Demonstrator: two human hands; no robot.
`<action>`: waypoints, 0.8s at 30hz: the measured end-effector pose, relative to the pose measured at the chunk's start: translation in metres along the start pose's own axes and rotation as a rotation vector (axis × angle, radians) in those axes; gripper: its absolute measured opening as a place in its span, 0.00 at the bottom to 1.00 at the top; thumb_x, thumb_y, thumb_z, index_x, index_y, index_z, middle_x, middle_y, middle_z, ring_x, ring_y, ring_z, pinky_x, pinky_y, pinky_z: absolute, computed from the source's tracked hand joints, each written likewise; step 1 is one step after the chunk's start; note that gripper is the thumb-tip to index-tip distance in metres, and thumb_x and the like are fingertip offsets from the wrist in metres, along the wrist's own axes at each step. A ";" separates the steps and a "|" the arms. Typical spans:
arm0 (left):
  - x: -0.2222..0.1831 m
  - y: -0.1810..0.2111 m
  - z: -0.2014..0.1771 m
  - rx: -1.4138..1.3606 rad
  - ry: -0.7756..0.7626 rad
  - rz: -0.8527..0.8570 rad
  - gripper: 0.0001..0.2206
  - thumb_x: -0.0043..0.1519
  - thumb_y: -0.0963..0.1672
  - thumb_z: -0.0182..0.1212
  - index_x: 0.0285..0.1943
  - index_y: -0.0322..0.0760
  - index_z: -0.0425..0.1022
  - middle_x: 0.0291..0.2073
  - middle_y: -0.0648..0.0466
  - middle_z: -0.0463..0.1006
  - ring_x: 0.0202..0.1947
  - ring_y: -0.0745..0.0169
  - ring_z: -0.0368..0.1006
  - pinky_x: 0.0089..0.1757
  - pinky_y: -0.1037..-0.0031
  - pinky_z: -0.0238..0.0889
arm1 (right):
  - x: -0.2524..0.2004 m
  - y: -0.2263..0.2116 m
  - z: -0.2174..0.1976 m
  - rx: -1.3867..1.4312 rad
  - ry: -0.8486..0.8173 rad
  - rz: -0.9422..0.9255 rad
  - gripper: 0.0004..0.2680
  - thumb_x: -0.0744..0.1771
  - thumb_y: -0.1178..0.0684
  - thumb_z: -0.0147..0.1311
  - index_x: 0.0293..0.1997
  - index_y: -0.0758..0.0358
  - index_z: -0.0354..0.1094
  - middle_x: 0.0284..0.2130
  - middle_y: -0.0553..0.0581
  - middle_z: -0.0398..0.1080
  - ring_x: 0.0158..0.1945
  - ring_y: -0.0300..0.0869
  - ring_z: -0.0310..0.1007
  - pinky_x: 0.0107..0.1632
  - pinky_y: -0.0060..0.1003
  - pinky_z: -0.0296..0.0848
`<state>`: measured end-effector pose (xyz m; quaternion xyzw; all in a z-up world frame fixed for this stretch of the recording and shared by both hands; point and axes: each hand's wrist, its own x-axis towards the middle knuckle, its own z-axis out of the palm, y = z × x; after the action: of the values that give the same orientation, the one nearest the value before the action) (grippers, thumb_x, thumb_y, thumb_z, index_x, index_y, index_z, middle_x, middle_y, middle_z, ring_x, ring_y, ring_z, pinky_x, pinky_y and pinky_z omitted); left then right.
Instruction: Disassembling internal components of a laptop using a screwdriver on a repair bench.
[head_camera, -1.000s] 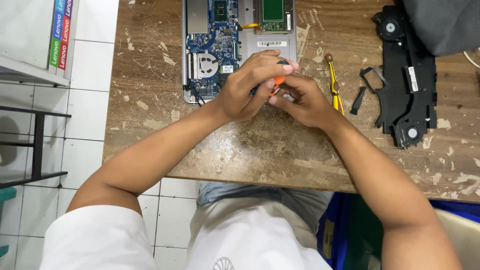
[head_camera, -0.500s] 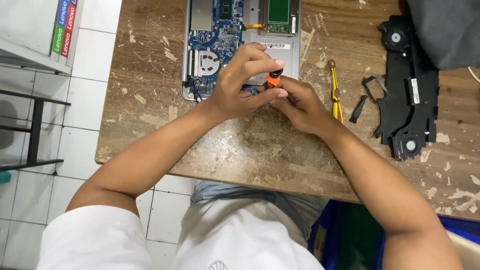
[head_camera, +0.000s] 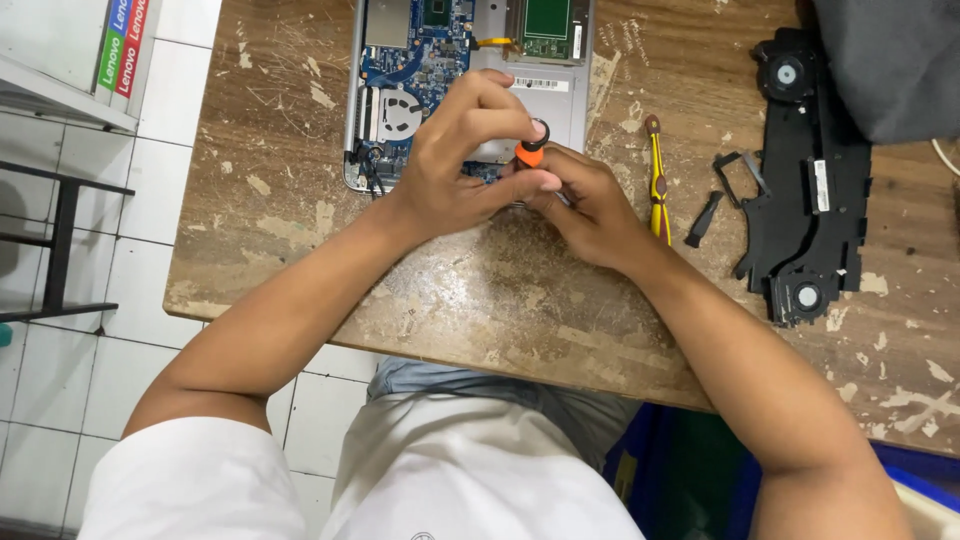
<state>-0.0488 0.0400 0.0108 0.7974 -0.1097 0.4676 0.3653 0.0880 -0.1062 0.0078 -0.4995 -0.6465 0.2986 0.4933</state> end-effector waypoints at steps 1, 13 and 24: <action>0.002 0.004 -0.002 -0.001 -0.001 -0.001 0.15 0.66 0.44 0.70 0.54 0.38 0.67 0.38 0.48 0.73 0.40 0.54 0.68 0.56 0.54 0.66 | -0.001 0.002 -0.001 0.001 0.001 0.001 0.08 0.74 0.55 0.45 0.54 0.69 0.66 0.44 0.60 0.71 0.49 0.47 0.72 0.53 0.39 0.71; -0.004 0.005 -0.003 0.017 -0.087 -0.005 0.15 0.70 0.43 0.68 0.60 0.41 0.66 0.37 0.50 0.73 0.38 0.57 0.69 0.60 0.50 0.66 | 0.000 -0.001 0.003 -0.009 0.031 0.028 0.06 0.71 0.61 0.52 0.53 0.70 0.67 0.45 0.60 0.72 0.49 0.47 0.74 0.52 0.37 0.75; 0.001 0.013 -0.002 -0.004 -0.112 0.002 0.09 0.73 0.41 0.57 0.59 0.34 0.68 0.41 0.46 0.79 0.43 0.51 0.78 0.65 0.45 0.60 | -0.008 0.005 0.001 0.077 -0.005 0.071 0.11 0.73 0.55 0.47 0.58 0.73 0.65 0.53 0.65 0.72 0.58 0.50 0.74 0.61 0.42 0.75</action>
<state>-0.0565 0.0326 0.0182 0.8216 -0.1315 0.4223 0.3597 0.0894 -0.1116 0.0005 -0.5020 -0.6176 0.3417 0.4999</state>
